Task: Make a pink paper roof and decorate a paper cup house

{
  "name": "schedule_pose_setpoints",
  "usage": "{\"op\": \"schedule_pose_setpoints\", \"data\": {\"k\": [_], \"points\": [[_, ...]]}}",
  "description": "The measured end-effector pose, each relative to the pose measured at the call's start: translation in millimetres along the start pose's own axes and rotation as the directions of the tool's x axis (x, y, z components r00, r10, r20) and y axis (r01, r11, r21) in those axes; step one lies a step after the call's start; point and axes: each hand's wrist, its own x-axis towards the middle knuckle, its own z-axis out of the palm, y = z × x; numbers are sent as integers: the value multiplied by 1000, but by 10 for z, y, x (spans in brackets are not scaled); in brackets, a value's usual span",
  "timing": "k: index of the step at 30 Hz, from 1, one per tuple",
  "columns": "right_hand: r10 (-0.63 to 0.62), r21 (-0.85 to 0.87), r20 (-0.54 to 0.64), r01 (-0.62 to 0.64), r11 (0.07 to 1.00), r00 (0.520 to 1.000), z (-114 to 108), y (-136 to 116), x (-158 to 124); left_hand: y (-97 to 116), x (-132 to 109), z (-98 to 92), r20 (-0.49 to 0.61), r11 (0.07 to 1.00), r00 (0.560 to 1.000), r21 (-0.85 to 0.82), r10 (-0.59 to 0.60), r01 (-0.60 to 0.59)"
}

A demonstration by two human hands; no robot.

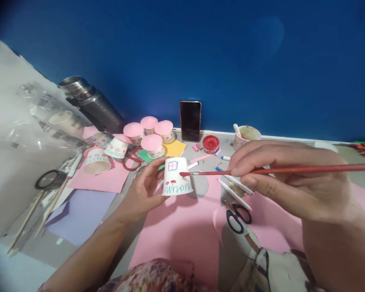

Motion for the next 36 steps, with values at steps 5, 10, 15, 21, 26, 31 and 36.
{"op": "schedule_pose_setpoints", "data": {"k": [5, 10, 15, 21, 26, 31, 36], "points": [[5, 11, -16, -4, 1000, 1000, 12, -17, 17, -25, 19, -2, -5, 999, 1000, -42, -17, 17], [-29, -15, 39, 29, 999, 999, 13, -56, 67, -40, 12, -9, 6, 997, 999, -56, -46, 46], [-12, -3, 57, 12, 1000, 998, 4, -56, 82, -47, 20, -1, 4, 992, 998, -108, -61, 61], [-27, 20, 74, 26, 999, 997, 29, -58, 103, -9, 22, 21, 13, 988, 996, -129, -84, 85], [18, 8, 27, -18, 1000, 999, 51, -109, 91, -10, 17, 18, 10, 987, 995, -123, -99, 99], [1, -15, 48, -1, 1000, 999, 19, -100, 106, -35, 21, 10, -2, 986, 996, -139, -93, 92], [-30, 12, 60, 30, 999, 998, 32, -85, 117, -34, 20, 16, 9, 981, 993, -153, -119, 119]]}}
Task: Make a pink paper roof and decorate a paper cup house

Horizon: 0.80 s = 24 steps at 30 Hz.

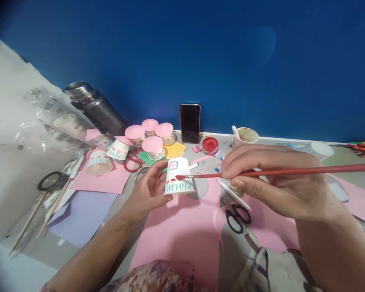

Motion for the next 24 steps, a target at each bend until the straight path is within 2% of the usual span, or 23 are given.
{"op": "schedule_pose_setpoints", "data": {"k": [4, 12, 17, 21, 24], "points": [[29, 8, -27, -29, 1000, 999, 19, 5, -19, 5, -9, 2, 2, 1000, 1000, -17, -9, 9], [-5, 16, -26, 6, 1000, 1000, 16, 42, -16, 34, -8, 19, 1, 1000, 1000, 7, -8, 8], [66, -26, -30, -66, 997, 997, 11, -10, -24, 35, -4, 11, 1, 1000, 1000, 19, -8, 8], [-8, -5, -7, 8, 1000, 1000, 11, -10, -15, 34, -3, 16, 12, 1000, 1000, 5, -2, 2], [3, -13, 16, -3, 1000, 1000, 3, 1, -3, 29, 0, 15, 18, 1000, 1000, 3, 13, -13]]}}
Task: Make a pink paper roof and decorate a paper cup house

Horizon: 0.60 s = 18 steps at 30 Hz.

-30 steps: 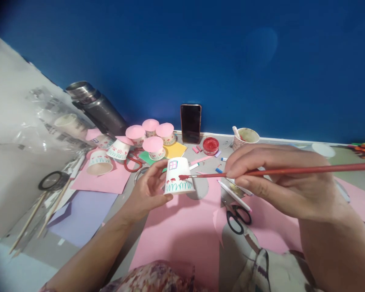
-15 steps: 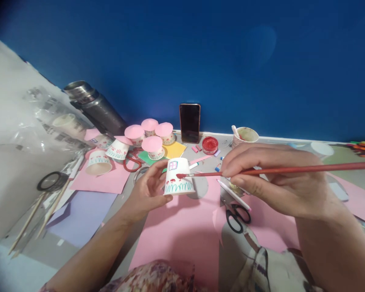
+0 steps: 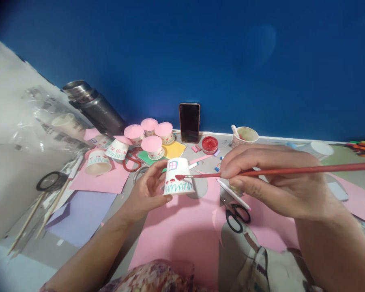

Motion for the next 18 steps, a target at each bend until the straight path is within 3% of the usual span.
{"op": "schedule_pose_setpoints", "data": {"k": [7, 13, 18], "points": [[-16, 10, -76, 17, 1000, 997, -27, 14, -43, -25, -6, -38, -5, 1000, 1000, -10, -11, 11], [2, -29, -20, -3, 1000, 1000, -21, -11, -29, -10, 3, -21, 1, 997, 1000, -75, -30, 30], [-26, -3, -51, 26, 1000, 998, -13, 47, -32, 4, -5, -12, -7, 995, 999, -95, -37, 36]]}}
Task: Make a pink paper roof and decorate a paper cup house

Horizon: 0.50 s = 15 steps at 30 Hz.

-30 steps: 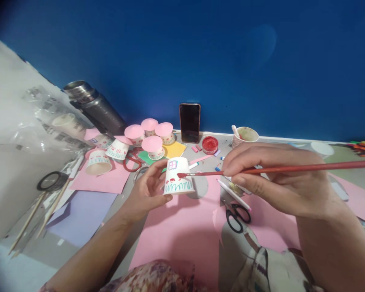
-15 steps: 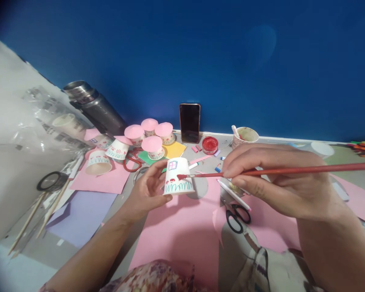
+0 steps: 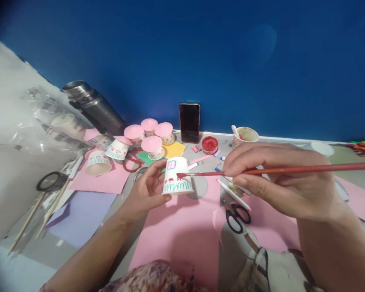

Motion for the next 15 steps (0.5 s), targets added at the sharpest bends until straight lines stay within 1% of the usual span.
{"op": "schedule_pose_setpoints", "data": {"k": [2, 6, 9, 13, 15], "points": [[-8, 14, -5, 8, 1000, 1000, 4, 15, -1, 1, 0, -1, -7, 1000, 1000, 6, 2, -2], [-10, 10, 30, 10, 1000, 1000, 6, 24, 7, 5, 4, -3, -2, 1000, 1000, -2, -3, 3], [-18, 32, 24, 18, 999, 1000, 9, 6, 8, 5, 3, -4, 9, 1000, 1000, 0, 13, -13], [61, 9, -19, -61, 998, 998, 29, -34, -3, -9, -2, -6, 11, 1000, 1000, -5, 10, -10], [73, -1, -24, -73, 997, 997, 38, -33, -6, -17, -5, -7, 2, 1000, 1000, -6, 8, -8]]}}
